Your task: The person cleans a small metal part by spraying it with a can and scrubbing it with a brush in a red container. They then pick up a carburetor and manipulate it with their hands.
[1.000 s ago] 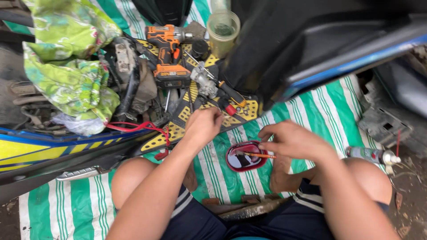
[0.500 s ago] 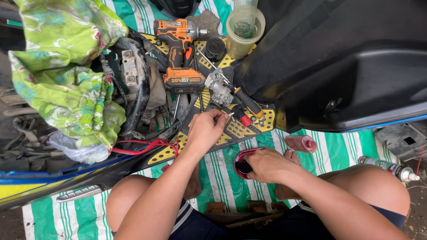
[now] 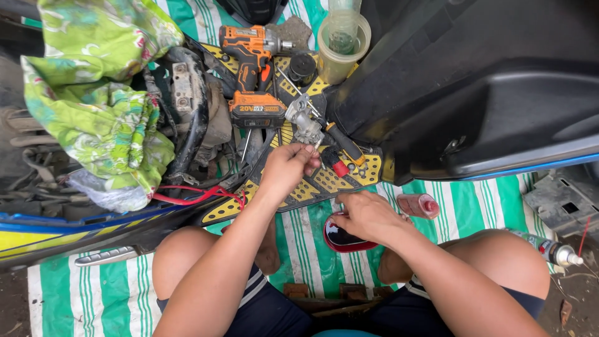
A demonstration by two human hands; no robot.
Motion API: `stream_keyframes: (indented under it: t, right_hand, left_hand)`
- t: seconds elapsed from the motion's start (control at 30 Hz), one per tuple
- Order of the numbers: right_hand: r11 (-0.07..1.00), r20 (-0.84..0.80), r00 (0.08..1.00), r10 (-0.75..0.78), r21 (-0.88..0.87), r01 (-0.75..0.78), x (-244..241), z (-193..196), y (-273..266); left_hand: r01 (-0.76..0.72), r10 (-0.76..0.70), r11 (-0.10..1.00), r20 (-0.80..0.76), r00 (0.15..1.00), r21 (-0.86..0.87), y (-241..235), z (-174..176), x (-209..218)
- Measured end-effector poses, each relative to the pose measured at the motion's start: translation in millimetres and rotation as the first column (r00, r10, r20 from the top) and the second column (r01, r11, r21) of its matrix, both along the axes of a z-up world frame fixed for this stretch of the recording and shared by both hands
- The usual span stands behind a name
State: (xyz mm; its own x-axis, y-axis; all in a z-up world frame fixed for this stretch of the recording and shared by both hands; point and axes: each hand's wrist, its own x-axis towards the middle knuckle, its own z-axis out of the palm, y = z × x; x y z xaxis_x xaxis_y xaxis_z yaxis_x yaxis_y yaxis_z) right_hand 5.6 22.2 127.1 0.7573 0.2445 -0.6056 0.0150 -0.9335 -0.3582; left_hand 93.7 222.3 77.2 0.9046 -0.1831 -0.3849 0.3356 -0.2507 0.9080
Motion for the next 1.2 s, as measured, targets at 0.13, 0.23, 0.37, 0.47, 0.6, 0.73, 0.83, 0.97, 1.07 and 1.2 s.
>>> stream_keyframes:
  t: [0.13, 0.23, 0.37, 0.47, 0.6, 0.73, 0.83, 0.97, 1.07, 1.2]
  right_hand:
    - [0.998, -0.011, 1.000, 0.017, -0.064, -0.018, -7.5, -5.0, -17.5]
    - [0.999, 0.004, 1.000, 0.009, -0.046, -0.009, -7.2, 8.4, -15.9]
    - [0.999, 0.012, 1.000, -0.010, -0.051, 0.010, -7.5, 11.3, -19.5]
    - [0.995, 0.054, 0.994, -0.099, 0.037, 0.097, -7.1, 0.3, -26.6]
    - [0.755, -0.013, 0.851, -0.525, 0.454, 0.473, -1.0, -8.4, -17.1]
    - [0.412, -0.204, 0.684, -0.700, 0.667, 0.621, 0.1, -62.8, -17.0]
    - [0.273, -0.208, 0.606, -0.767, 0.750, 0.603, 4.4, -71.4, -10.3]
    - [0.293, -0.176, 0.606, -0.776, 0.750, 0.593, 4.7, -76.3, -13.7]
    - [0.307, -0.135, 0.612, -0.779, 0.770, 0.560, 2.0, -80.6, -15.7]
    - [0.348, -0.006, 0.612, -0.791, 0.818, 0.457, -5.1, -88.1, -17.5]
  left_hand:
    - [-0.066, 0.058, 0.994, -0.092, 0.994, -0.091, 3.0, 16.0, -22.7]
    - [-0.040, 0.039, 0.999, -0.025, 0.999, -0.005, 8.6, 24.9, -26.3]
    - [-0.005, 0.005, 0.985, 0.002, 1.000, 0.172, 8.6, -0.3, -20.7]
    - [-0.073, 0.056, 0.992, -0.158, 0.986, -0.103, -8.5, -14.5, -17.8]
    - [-0.199, 0.063, 0.918, -0.370, 0.927, -0.342, -10.5, -7.0, -6.5]
    - [-0.291, 0.095, 0.881, -0.463, 0.881, -0.372, -23.4, -23.8, -28.8]
    - [-0.322, 0.073, 0.862, -0.531, 0.844, -0.392, -32.3, -43.0, -46.9]
    - [-0.322, 0.067, 0.855, -0.530, 0.845, -0.406, -42.2, -54.9, -55.2]
    - [-0.290, 0.062, 0.872, -0.499, 0.864, -0.393, -44.9, -61.4, -58.7]
    - [-0.234, 0.043, 0.894, -0.447, 0.894, -0.382, -49.2, -60.1, -64.6]
